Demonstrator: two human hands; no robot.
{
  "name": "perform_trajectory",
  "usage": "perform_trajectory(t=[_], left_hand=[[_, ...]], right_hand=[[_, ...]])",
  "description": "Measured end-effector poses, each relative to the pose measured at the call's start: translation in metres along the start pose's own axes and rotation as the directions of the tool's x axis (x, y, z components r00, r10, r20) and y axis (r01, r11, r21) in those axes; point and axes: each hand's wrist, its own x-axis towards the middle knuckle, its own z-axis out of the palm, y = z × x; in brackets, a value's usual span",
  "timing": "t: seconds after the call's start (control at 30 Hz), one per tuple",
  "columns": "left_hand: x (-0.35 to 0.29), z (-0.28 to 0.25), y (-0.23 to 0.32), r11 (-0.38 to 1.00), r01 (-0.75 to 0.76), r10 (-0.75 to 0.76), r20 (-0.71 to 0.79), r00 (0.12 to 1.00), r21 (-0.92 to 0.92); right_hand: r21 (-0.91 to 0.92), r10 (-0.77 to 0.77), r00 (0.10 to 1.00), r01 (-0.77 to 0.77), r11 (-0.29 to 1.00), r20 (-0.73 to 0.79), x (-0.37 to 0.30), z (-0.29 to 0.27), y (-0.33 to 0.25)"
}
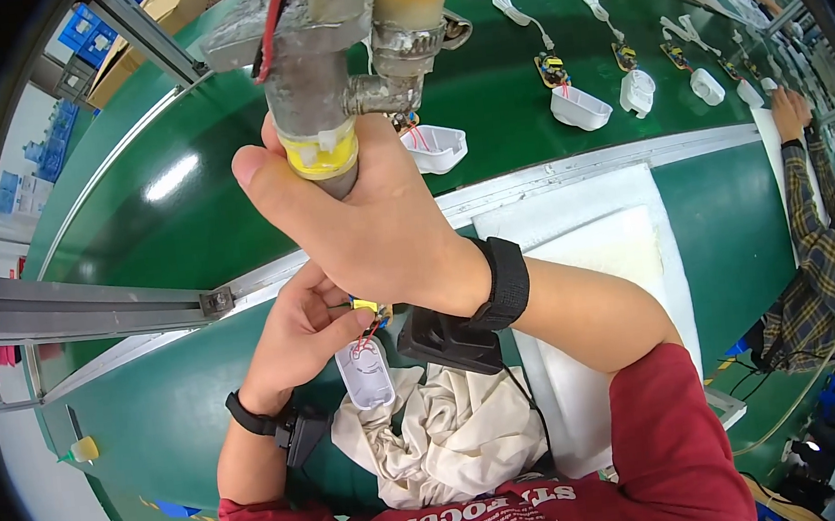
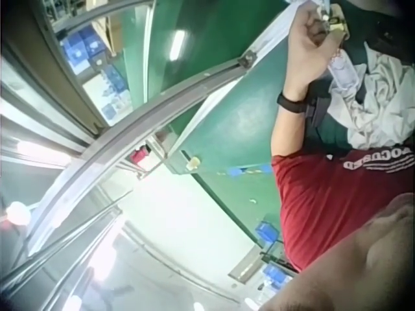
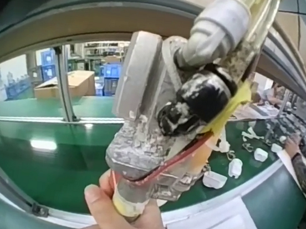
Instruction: The person picks up a circuit board and places it into a white plastic housing, then applies glue from a handheld dispenser to the components. This process is repeated for several units, which are then set aside on the green conveyor belt.
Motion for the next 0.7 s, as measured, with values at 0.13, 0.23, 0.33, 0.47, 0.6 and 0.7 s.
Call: perform_trajectory(t=[0.13, 0.23, 0.33, 0.47, 0.6, 0.7], left_hand=[[0.0, -0.003, -0.002, 1.0, -0.004, 0.004, 0.002, 1.0, 0.004], [0.0, -0.006, -0.003, 1.0, -0.006, 0.006, 0.005, 1.0, 0.022], [0.0, -0.008, -0.004, 0.999, 0.014, -0.014, 0.002, 1.0, 0.029], [0.0, -0.011, -0.005, 0.999, 0.006, -0.006, 0.007, 1.0, 0.037], [0.0, -0.014, -0.007, 0.998, 0.008, -0.008, 0.002, 1.0, 0.054], [-0.002, -0.016, -0.007, 0.998, 0.001, -0.001, 0.001, 1.0, 0.07]], right_hand=[[0.01, 0.005, 1.0, -0.005, 1.0, 0.004, 0.0, 0.001, 0.002], [-0.007, -0.005, 1.0, 0.005, 1.0, 0.002, 0.001, 0.002, 0.003], [-0.015, -0.012, 1.0, 0.012, 1.0, -0.002, 0.002, 0.002, 0.006], [-0.011, -0.014, 1.0, 0.014, 1.0, -0.009, 0.004, 0.002, 0.008], [-0.003, -0.012, 1.0, 0.012, 1.0, -0.009, 0.005, 0.004, 0.01], [-0.006, -0.016, 1.0, 0.016, 1.0, -0.001, 0.004, 0.005, 0.014]])
